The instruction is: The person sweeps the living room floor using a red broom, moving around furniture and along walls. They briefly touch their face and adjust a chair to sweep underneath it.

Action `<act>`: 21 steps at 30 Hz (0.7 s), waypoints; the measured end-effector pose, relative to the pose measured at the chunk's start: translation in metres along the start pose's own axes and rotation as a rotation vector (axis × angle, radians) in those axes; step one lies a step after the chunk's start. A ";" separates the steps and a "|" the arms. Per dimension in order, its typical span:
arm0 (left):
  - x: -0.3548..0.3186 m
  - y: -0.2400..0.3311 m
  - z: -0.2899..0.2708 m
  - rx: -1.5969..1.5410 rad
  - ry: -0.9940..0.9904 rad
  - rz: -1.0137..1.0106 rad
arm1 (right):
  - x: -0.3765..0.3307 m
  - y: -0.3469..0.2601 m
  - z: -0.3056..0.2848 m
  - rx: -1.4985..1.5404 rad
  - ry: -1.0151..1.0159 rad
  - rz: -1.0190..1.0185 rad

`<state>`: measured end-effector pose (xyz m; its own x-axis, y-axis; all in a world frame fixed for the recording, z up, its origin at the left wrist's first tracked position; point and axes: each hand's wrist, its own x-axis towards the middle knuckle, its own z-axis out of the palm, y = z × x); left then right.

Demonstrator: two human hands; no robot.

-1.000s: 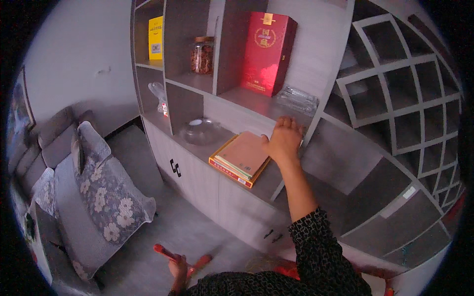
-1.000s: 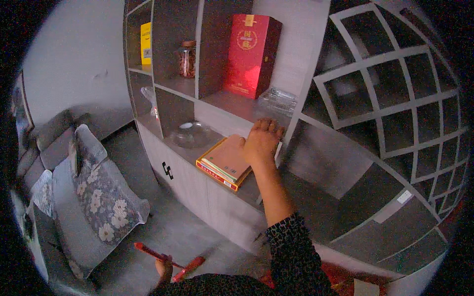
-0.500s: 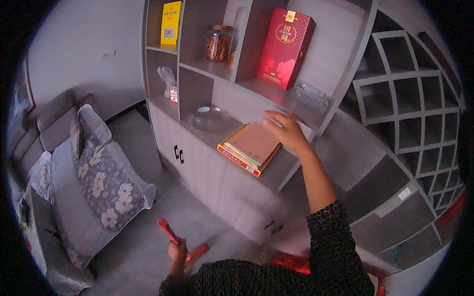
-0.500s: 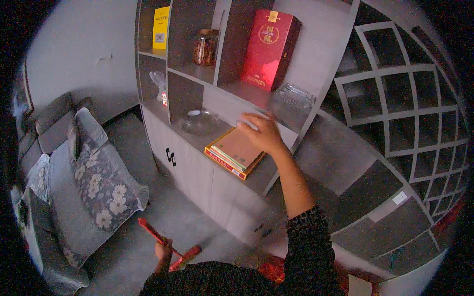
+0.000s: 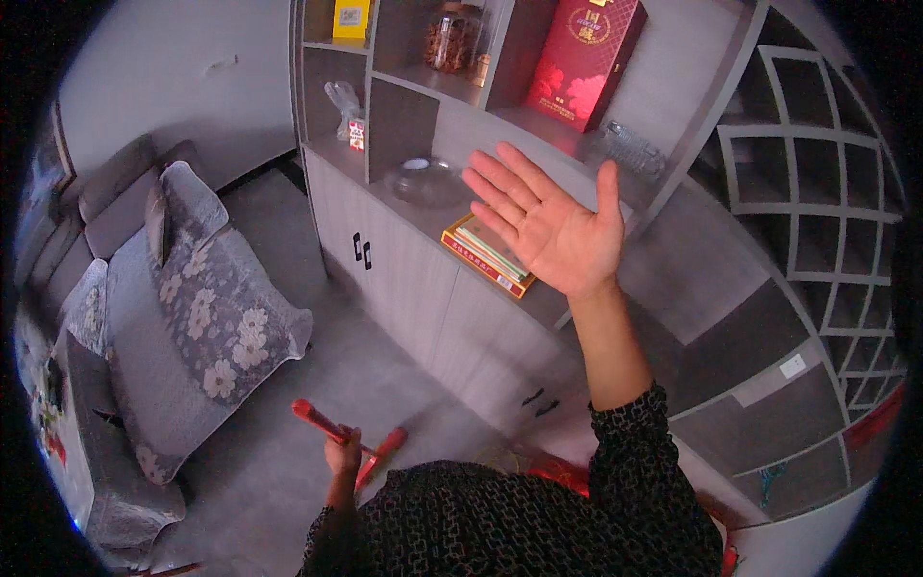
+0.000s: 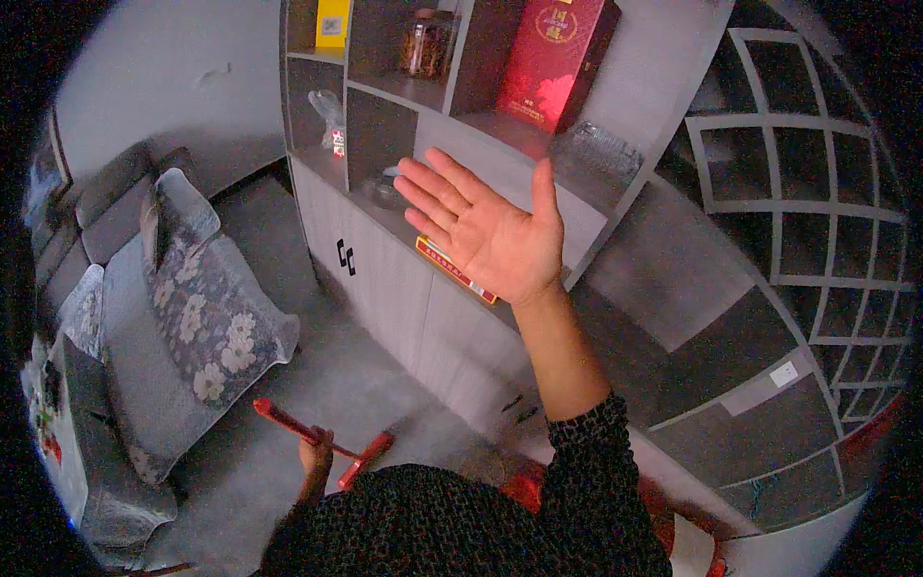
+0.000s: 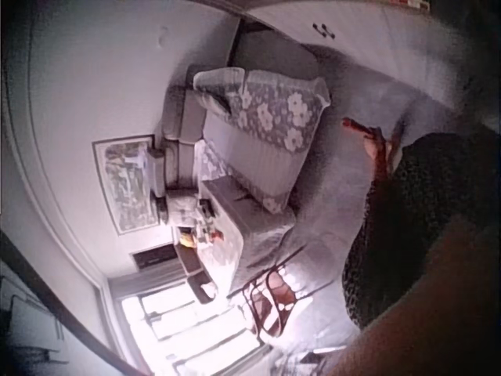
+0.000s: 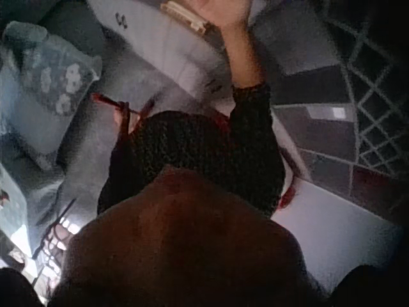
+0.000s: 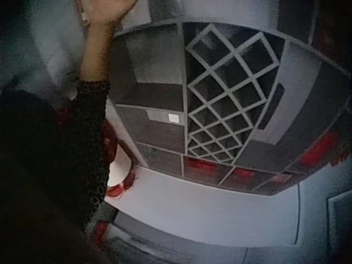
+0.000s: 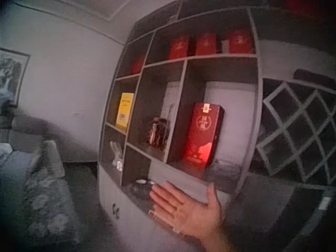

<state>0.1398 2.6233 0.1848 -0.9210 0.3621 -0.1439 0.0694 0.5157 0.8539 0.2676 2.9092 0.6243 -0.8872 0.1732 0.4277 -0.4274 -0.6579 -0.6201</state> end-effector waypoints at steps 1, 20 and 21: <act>0.012 -0.024 -0.001 -0.051 0.005 0.019 | 0.003 0.004 0.003 0.009 -0.025 0.001; 0.011 -0.034 0.049 -0.630 -0.162 0.179 | -0.189 -0.117 0.130 -1.379 -0.217 -1.263; 0.012 -0.025 0.046 -0.532 -0.088 0.133 | -0.191 -0.124 0.134 -1.465 -0.179 -1.345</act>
<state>0.1449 2.6501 0.1384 -0.8803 0.4729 -0.0389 -0.0412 0.0056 0.9991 0.5131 2.8595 0.7078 0.0496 -0.1690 0.9844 -0.5560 0.8141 0.1678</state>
